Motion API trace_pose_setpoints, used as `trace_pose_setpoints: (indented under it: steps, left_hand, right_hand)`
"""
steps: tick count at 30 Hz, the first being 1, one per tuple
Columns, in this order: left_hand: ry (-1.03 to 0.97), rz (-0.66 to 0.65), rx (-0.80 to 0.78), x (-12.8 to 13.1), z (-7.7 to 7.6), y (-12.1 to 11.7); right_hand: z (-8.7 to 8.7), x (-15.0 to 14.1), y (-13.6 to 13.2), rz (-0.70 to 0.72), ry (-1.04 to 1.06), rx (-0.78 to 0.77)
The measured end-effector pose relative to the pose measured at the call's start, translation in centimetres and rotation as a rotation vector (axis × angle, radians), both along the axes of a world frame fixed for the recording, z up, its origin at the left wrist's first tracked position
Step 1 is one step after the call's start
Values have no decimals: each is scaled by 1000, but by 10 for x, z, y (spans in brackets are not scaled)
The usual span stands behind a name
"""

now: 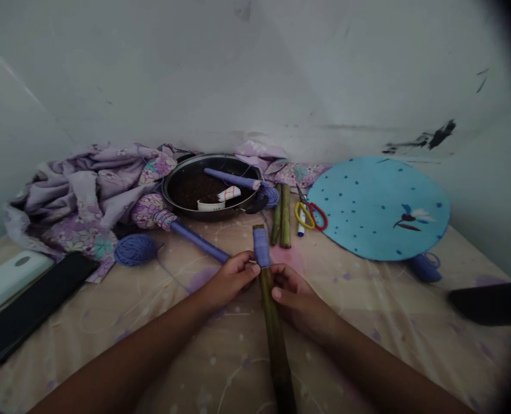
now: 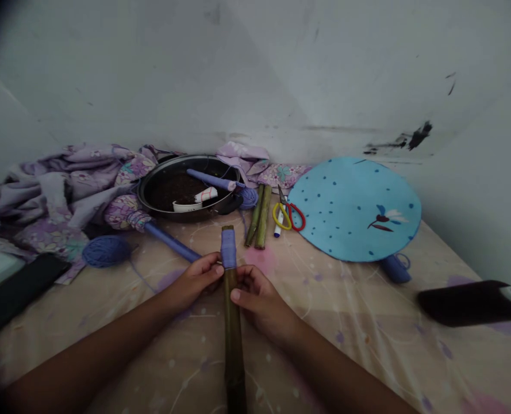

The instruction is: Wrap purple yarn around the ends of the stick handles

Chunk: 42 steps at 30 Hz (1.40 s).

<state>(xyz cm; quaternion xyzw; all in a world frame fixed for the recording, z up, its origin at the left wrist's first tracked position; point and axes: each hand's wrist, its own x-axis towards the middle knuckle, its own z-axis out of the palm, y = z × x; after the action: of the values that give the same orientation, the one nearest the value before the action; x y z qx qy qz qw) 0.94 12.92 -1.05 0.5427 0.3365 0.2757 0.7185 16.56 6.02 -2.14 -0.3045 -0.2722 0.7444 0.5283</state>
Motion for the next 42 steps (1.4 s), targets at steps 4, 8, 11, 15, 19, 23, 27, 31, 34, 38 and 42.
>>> trace_pose_setpoints:
  steps: [4, 8, 11, 15, 19, 23, 27, 31, 34, 38, 42]
  left_hand:
    - [-34, 7, -8, -1, -1, 0]
    - [-114, -18, -49, -3, -1, 2]
    - [-96, -18, -41, -4, -1, 3]
    - [-54, 13, -23, -1, 0, 1]
    - [-3, 93, 24, 4, 2, -5]
    - [-34, 22, 25, 7, 3, -8]
    - [-5, -15, 71, 6, 1, -7]
    - [53, -33, 124, 4, -1, -8]
    - [70, -83, 166, 2, -3, -8]
    - [90, -122, 220, 0, -4, -8]
    - [124, -110, 245, 1, -5, -8]
  right_hand:
    - [-1, 2, 0, 22, -60, -7]
    - [3, 5, 2, 78, -4, -70]
    - [7, 6, 2, 89, 24, -82]
    - [9, 6, 1, 97, 47, -102]
    - [6, 7, 2, 73, 71, -113]
    - [3, 13, 4, 130, 112, -144]
    - [3, 17, 7, 180, 155, -245]
    - [8, 17, 9, 238, 164, -332]
    - [11, 17, 9, 274, 146, -352]
    - [12, 16, 9, 267, 103, -337]
    - [13, 15, 9, 272, 77, -335]
